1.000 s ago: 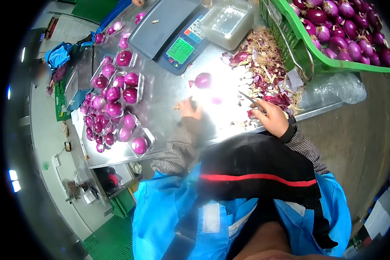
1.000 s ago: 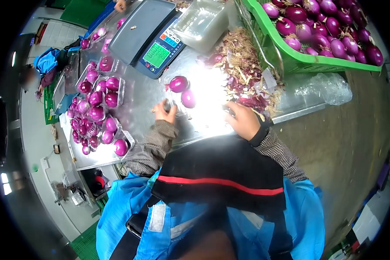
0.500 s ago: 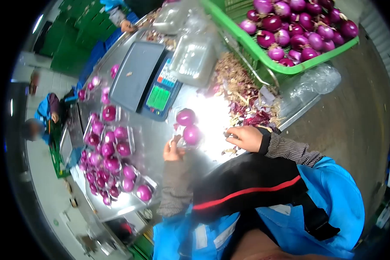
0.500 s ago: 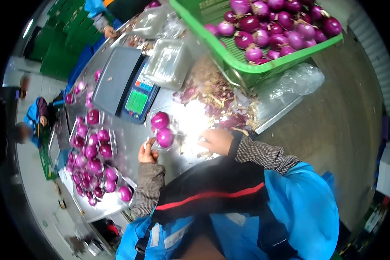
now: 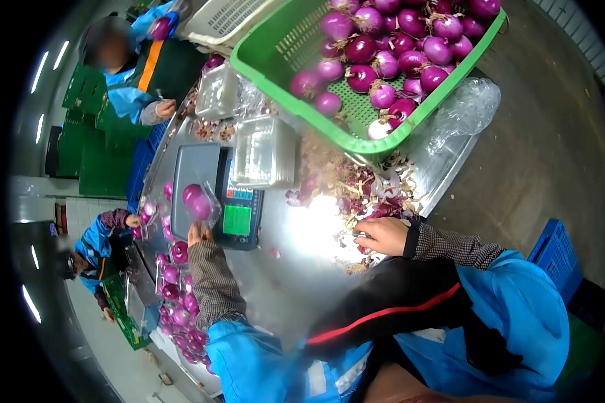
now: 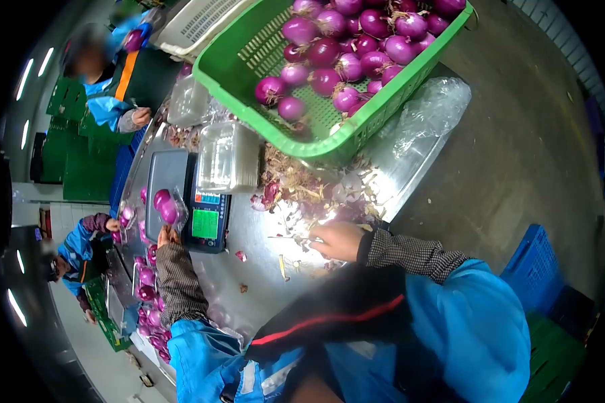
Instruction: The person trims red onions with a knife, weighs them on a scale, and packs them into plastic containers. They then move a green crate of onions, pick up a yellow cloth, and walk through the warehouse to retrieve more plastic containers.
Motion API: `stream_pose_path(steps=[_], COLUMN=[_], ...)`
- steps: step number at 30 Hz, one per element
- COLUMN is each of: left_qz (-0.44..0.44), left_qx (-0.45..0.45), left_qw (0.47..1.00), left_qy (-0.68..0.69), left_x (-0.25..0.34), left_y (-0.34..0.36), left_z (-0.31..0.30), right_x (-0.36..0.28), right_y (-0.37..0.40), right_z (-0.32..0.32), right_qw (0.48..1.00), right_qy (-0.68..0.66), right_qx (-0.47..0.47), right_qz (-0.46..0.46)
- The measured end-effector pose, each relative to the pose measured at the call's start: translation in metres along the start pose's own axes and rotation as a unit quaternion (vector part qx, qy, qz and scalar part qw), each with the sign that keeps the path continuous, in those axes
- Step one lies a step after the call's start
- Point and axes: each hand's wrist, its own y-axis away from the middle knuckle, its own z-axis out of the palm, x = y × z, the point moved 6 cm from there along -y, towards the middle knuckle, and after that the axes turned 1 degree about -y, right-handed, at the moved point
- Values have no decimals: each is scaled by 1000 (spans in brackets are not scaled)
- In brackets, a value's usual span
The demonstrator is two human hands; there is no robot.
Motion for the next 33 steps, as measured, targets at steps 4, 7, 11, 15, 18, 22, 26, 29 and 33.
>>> stream_pose_path(steps=[4,7,11,15,18,22,26,29,33], left_qz=[-190,39,146,102,-44,-20,410,474,440], left_qx=[79,230,52,1,-45,2,-11,-179,-367], left_qw=[978,885,920,891,872,905,896,854,730], left_qy=[-11,-403,-360,-442,-485,-426,-168,-121,-374], left_x=[72,142,297,305,214,322,500,590,594], left_y=[24,14,0,-44,-55,-6,17,31,2], left_z=[5,-7,65,83,49,98,195,291,423], right_x=[27,43,58,54,64,95,88,70,79], right_y=[4,2,-2,-4,0,8,-3,-17,-20], right_z=[-14,-22,-33,-62,-85,-90,-86,-81,-64], right_qw=[999,999,998,999,997,993,997,998,996], right_qy=[6,-17,-52,-37,-59,-57,-64,-54,-54], right_qx=[22,20,8,-10,19,63,5,-26,-55], right_qz=[27,28,31,31,55,82,46,7,54])
